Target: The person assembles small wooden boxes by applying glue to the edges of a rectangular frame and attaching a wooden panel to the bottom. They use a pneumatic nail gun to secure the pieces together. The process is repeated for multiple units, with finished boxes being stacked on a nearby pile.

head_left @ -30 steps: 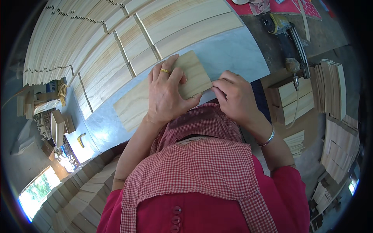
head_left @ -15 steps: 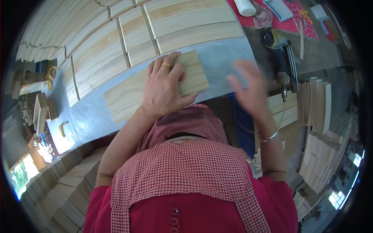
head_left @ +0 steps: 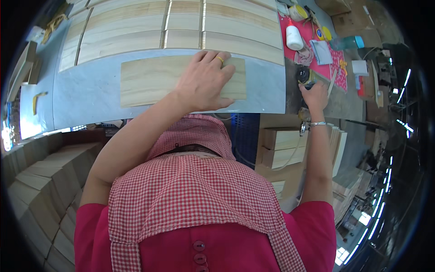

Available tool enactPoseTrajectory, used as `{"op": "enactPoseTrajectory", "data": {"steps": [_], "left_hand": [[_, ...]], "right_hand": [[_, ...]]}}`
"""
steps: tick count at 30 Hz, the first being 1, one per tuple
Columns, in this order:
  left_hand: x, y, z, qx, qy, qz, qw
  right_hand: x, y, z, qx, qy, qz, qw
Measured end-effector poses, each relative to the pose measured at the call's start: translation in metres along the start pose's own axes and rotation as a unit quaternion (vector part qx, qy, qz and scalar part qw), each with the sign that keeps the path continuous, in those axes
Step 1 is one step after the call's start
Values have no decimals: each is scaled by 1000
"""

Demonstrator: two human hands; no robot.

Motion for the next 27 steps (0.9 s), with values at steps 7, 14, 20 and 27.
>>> {"op": "enactPoseTrajectory", "data": {"steps": [7,14,20,27], "left_hand": [[4,3,-1,10,11,12,1000],[6,5,2,-19,5,1,1000],[9,3,-9,57,-20,26,998],[9,4,-8,38,-15,23,999]], "right_hand": [[-51,20,-65,-24,-122,-75,989],[-30,22,0,104,-300,-75,945],[44,117,124,146,-375,-45,914],[98,190,156,222,-453,-21,863]]}}
Point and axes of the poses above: each hand's wrist, its own y-axis away from the middle knuckle, its own z-axis out of the back of the hand, x = y × z, the point moved 10 cm from there along -y, towards the middle knuckle, and after that the axes turned 4 degrees about -x, right-handed, at the moved point
